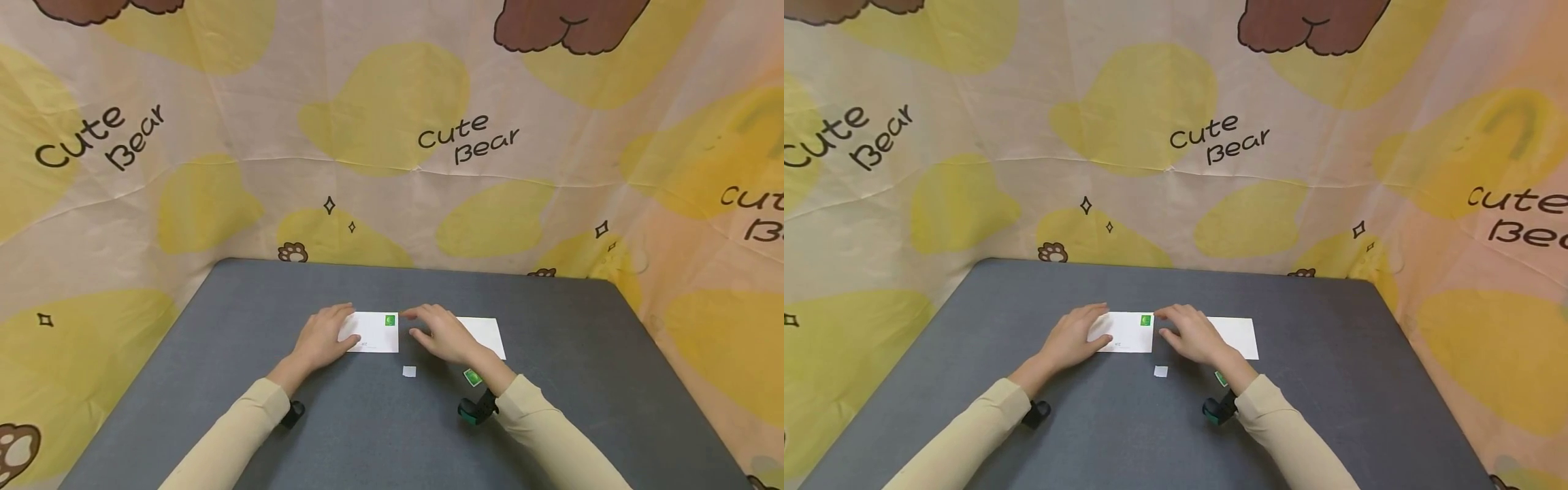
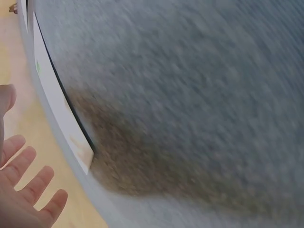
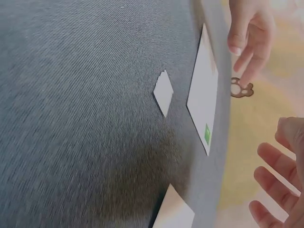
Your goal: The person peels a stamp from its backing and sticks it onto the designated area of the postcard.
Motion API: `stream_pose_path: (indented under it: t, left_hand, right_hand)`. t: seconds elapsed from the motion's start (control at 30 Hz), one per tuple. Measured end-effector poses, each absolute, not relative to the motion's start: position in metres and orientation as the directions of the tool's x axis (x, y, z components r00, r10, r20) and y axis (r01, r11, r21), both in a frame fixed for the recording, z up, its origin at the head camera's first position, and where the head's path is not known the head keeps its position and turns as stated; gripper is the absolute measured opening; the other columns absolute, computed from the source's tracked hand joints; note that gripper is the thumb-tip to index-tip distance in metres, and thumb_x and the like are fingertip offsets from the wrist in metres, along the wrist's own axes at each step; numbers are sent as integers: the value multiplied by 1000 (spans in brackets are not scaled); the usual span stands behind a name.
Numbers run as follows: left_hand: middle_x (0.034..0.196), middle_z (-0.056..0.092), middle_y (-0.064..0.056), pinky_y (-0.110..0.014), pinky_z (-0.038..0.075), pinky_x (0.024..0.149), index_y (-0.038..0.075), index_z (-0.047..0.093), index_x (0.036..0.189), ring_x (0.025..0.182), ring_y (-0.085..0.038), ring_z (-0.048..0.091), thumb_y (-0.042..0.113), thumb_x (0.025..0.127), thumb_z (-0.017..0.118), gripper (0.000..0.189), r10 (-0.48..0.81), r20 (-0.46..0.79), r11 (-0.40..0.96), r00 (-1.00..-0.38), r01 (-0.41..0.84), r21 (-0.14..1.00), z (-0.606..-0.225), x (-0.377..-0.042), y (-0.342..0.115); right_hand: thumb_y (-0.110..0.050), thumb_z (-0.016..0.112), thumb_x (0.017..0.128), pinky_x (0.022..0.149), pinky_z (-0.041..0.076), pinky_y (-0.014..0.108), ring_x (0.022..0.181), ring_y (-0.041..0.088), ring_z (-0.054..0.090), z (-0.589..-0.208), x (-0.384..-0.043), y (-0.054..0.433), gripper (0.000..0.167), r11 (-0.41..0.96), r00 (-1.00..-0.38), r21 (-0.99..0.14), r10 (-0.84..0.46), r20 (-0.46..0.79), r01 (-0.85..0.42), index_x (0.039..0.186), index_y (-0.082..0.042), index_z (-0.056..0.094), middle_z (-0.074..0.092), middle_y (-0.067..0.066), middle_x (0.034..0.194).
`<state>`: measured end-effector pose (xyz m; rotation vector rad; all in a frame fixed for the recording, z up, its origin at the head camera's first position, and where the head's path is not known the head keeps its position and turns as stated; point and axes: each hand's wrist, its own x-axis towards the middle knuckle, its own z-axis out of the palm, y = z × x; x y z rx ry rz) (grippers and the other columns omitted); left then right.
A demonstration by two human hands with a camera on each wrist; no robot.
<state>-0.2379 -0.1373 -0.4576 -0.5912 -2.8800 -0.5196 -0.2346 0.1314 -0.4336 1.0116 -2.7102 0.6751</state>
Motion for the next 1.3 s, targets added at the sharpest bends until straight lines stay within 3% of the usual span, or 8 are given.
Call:
stream_pose_path:
  t: [0.83, 1.1, 1.3]
  left_hand:
    - [135, 50, -6, -48, 37, 98, 8, 51, 130, 123, -28, 46, 38, 81, 66, 60, 488, 224, 786, -844, 536, 307, -451, -238, -77]
    - [139, 46, -3, -44, 35, 101, 11, 48, 133, 126, -25, 43, 44, 82, 63, 63, 518, 168, 796, -839, 544, 264, -457, -243, -55]
    - [141, 44, -3, -45, 34, 102, 11, 46, 135, 128, -25, 41, 46, 83, 61, 64, 537, 134, 794, -833, 553, 255, -456, -243, -40]
  right_hand:
    - [-16, 64, 85, 86, 46, 40, 104, 21, 57, -437, -203, 206, 28, 681, -772, -370, -507, 383, -632, 113, -12, 63, 63, -1, 109]
    - [-13, 68, 81, 75, 48, 35, 89, 15, 59, -449, -192, 226, 25, 674, -742, -335, -507, 439, -659, 105, -11, 67, 65, -1, 100]
    - [-11, 70, 79, 72, 50, 30, 85, 11, 60, -461, -185, 240, 24, 677, -752, -342, -519, 406, -652, 103, -12, 67, 65, -4, 96]
